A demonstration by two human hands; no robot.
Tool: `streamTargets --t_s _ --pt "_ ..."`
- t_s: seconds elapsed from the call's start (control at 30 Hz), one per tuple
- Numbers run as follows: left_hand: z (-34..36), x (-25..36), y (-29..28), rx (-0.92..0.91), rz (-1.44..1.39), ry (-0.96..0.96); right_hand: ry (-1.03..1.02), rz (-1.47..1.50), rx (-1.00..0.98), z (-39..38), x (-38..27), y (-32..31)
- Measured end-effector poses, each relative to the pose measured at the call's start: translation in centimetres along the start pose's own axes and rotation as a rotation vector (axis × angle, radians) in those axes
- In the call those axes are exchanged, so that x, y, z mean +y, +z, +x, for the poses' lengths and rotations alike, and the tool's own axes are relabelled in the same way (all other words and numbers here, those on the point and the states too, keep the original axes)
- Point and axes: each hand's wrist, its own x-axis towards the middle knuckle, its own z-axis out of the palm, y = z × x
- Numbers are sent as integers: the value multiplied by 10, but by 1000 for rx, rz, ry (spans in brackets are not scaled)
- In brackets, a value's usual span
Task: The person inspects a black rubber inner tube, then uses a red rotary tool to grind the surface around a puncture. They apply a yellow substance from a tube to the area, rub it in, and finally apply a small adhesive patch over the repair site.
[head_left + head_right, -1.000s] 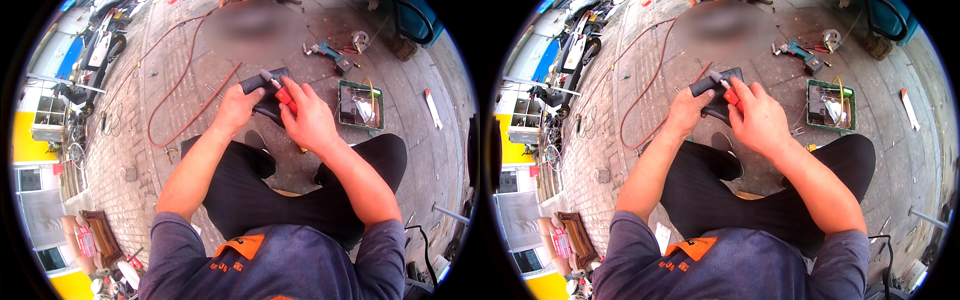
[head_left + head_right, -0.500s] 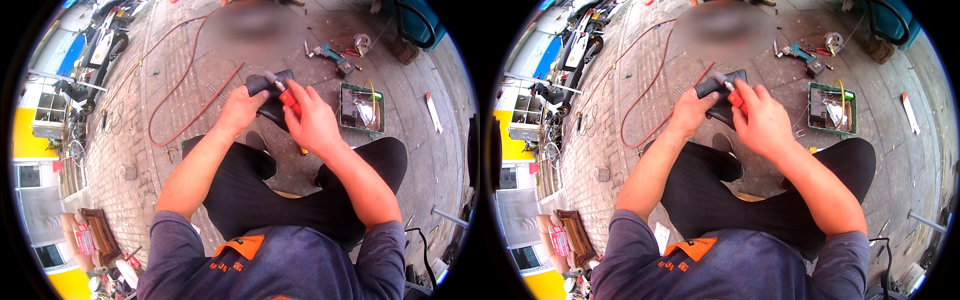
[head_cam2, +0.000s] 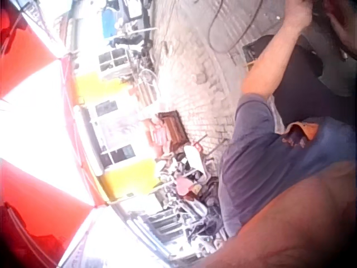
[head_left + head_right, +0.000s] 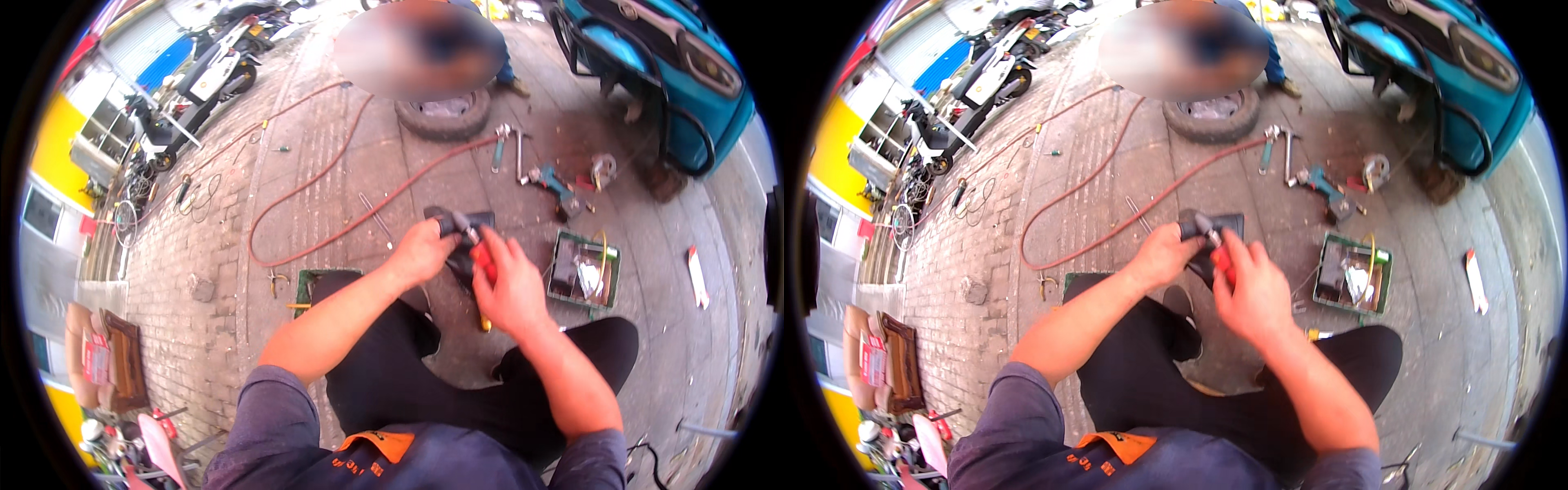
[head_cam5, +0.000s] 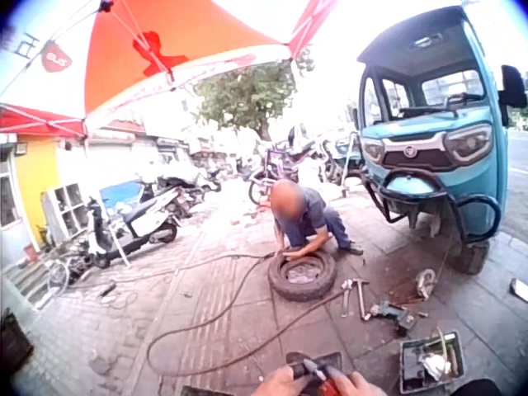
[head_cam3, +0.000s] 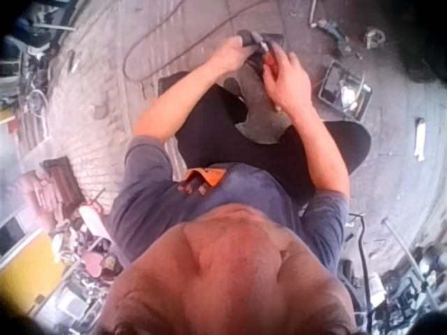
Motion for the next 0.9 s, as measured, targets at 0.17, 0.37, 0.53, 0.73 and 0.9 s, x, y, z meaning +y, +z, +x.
streamTargets --t_s 0.17,0.37,0.53,0.73,0.9 --pt "5 5 5 24 2 66 28 -20 29 2 2 2" --pt "1 13 4 -4 -37 51 21 101 -4 1 2 0" --pt "5 0 -5 -38 -72 -28 468 897 13 13 24 -5" --pt "0 8 2 -123 -506 -20 631 1113 70 14 42 11" --pt "-4 18 5 -52 -96 168 598 1170 34 13 43 -3"
